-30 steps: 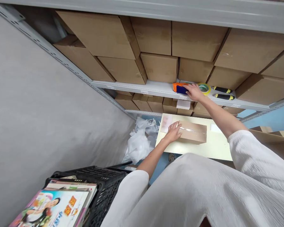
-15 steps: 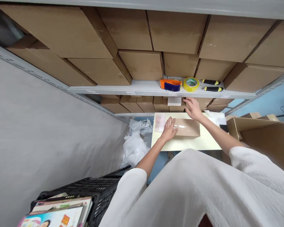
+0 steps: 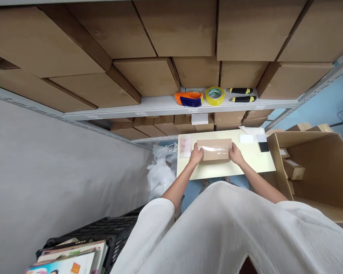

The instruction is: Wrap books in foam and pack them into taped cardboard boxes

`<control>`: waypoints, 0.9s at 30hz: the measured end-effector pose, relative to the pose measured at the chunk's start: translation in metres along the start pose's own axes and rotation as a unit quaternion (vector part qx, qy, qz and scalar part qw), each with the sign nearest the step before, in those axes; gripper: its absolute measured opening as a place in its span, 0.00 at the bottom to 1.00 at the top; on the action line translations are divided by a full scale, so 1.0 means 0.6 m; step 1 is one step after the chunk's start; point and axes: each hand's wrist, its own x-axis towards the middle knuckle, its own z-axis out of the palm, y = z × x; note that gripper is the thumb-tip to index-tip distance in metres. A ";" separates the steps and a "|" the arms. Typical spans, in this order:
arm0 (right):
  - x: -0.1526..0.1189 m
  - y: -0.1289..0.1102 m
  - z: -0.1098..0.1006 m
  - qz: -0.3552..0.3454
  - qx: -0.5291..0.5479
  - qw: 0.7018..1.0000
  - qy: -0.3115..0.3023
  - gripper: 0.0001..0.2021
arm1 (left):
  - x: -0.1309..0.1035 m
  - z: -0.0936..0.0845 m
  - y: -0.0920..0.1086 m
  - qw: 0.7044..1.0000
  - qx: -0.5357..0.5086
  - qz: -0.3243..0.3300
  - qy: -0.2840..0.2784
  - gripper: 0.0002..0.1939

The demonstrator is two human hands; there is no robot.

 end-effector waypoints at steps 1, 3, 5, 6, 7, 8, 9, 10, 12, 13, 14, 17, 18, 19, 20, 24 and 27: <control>0.004 -0.003 -0.006 0.011 0.006 1.000 0.013 0.36 | 0.000 -0.001 0.007 1.000 0.002 -0.002 0.001 0.32; 0.011 -0.009 -0.017 0.026 0.031 0.999 0.036 0.40 | 0.000 -0.004 0.021 1.000 -0.002 0.011 0.007 0.35; 0.015 -0.011 -0.028 0.014 0.061 0.997 0.049 0.45 | 0.001 -0.004 0.032 0.999 -0.010 0.033 0.025 0.42; 0.015 -0.011 -0.032 0.008 0.075 0.996 0.056 0.47 | 0.002 -0.003 0.035 0.998 -0.012 0.041 0.036 0.45; 0.015 -0.009 -0.036 0.003 0.087 0.994 0.063 0.47 | 0.003 -0.001 0.037 0.998 -0.015 0.044 0.047 0.46; 0.015 -0.007 -0.038 0.004 0.093 0.993 0.069 0.46 | 0.003 0.002 0.037 0.997 -0.016 0.043 0.056 0.45; 0.014 -0.003 -0.040 0.010 0.092 0.993 0.074 0.45 | 0.004 0.005 0.034 0.997 -0.016 0.037 0.064 0.43; 0.012 0.003 -0.040 0.021 0.084 0.993 0.076 0.43 | 0.004 0.010 0.029 0.997 -0.014 0.029 0.067 0.42; 0.008 0.017 -0.039 0.045 0.051 0.995 0.069 0.39 | 0.003 0.023 0.013 0.998 -0.003 0.013 0.059 0.40; 0.006 0.025 -0.038 0.052 0.028 0.996 0.061 0.37 | 0.002 0.030 0.002 0.999 0.006 0.007 0.046 0.40; 0.003 0.034 -0.037 0.056 0.005 0.997 0.052 0.35 | 0.000 0.038 -0.010 0.999 0.016 0.001 0.029 0.40; -0.003 0.061 -0.036 0.064 -0.056 0.996 0.021 0.29 | -0.004 0.059 -0.045 0.999 0.044 -0.017 -0.019 0.43; -0.003 0.067 -0.036 0.071 -0.070 0.995 0.010 0.27 | -0.003 0.063 -0.055 0.998 0.052 -0.027 -0.030 0.43; -0.001 0.072 -0.037 0.082 -0.081 0.993 0.000 0.26 | -0.001 0.067 -0.062 0.997 0.055 -0.037 -0.037 0.43; 0.003 0.075 -0.039 0.094 -0.088 0.992 -0.008 0.25 | 0.004 0.069 -0.067 0.997 0.053 -0.043 -0.037 0.43; 0.040 0.061 -0.049 0.117 -0.043 0.992 -0.010 0.31 | 0.042 0.065 -0.055 0.999 0.002 -0.035 0.008 0.44; 0.077 0.036 -0.055 0.137 0.022 0.990 -0.017 0.39 | 0.076 0.061 -0.027 0.998 -0.015 -0.054 0.014 0.47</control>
